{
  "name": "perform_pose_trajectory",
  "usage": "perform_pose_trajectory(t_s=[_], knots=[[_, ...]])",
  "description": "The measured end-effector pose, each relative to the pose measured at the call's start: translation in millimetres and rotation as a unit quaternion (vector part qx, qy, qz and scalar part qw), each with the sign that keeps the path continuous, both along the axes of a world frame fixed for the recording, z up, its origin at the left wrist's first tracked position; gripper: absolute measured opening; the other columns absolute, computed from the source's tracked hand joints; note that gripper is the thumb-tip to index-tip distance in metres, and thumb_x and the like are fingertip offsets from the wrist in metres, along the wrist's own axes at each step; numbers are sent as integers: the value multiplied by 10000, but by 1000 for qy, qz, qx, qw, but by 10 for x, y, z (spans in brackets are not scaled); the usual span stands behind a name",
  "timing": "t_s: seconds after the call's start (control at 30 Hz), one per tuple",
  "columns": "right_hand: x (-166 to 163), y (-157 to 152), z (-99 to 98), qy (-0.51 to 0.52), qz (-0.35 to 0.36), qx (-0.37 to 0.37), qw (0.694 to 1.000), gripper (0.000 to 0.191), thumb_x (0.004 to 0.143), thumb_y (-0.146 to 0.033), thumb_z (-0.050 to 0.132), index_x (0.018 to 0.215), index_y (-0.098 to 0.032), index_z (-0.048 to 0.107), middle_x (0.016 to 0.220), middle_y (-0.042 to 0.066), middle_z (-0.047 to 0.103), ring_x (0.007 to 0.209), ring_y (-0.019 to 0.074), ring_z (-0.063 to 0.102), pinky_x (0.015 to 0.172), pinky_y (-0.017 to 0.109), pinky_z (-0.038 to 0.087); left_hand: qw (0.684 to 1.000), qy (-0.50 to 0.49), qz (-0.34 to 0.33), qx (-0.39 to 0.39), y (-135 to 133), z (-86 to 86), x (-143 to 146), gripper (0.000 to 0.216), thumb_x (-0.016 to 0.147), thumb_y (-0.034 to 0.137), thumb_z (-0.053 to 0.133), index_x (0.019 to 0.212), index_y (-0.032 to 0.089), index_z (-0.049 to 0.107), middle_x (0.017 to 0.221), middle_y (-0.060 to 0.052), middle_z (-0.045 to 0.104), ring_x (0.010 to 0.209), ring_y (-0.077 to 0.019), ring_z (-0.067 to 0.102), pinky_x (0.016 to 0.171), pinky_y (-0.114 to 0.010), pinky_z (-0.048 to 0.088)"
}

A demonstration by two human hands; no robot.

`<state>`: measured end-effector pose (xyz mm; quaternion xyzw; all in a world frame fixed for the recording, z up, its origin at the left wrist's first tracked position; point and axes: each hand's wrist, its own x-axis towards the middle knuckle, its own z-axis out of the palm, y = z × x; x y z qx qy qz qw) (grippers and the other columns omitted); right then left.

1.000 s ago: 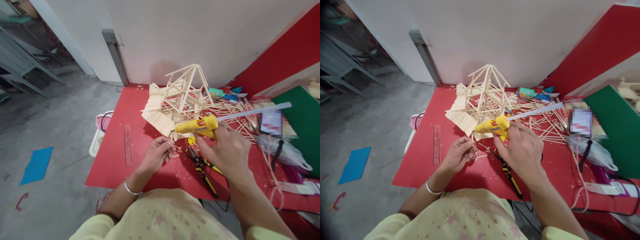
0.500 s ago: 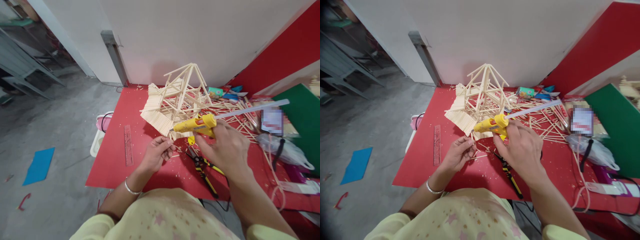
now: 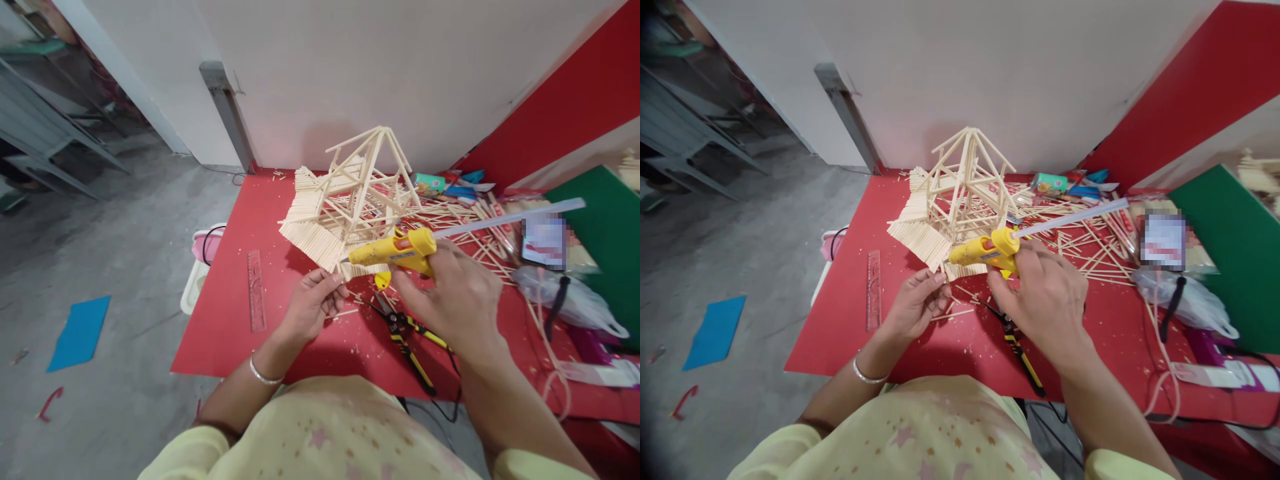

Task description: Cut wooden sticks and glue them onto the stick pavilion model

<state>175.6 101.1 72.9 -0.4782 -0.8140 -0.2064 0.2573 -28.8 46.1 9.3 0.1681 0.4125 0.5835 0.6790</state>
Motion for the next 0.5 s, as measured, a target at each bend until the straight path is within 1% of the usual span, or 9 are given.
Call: perform_pose_trajectory(t_s=[0.17, 0.33, 0.5], knots=[[-16, 2, -4, 4, 5, 10, 1000, 346, 876, -481, 595, 980, -155, 646, 903, 97, 736, 716, 206, 648, 619, 303, 387, 1000, 10, 0, 9, -10, -20, 14, 388, 709, 392, 857, 752, 155, 552, 637, -2, 692, 422, -71, 552, 357, -158, 400], [-9, 5, -24, 5, 18, 25, 1000, 323, 871, -458, 601, 960, -151, 646, 925, 97, 735, 729, 194, 647, 617, 298, 377, 1000, 12, 9, 17, -21, -12, 28, 369, 724, 384, 851, 751, 148, 568, 644, -4, 698, 441, -63, 567, 393, -150, 420], [13, -3, -31, -2, 13, 36, 999, 321, 878, -455, 588, 967, -152, 643, 923, 100, 734, 704, 187, 631, 614, 297, 379, 999, 22, 18, 34, -26, -43, 38, 350, 748, 385, 837, 745, 149, 577, 653, -6, 700, 457, -64, 577, 405, -150, 427]])
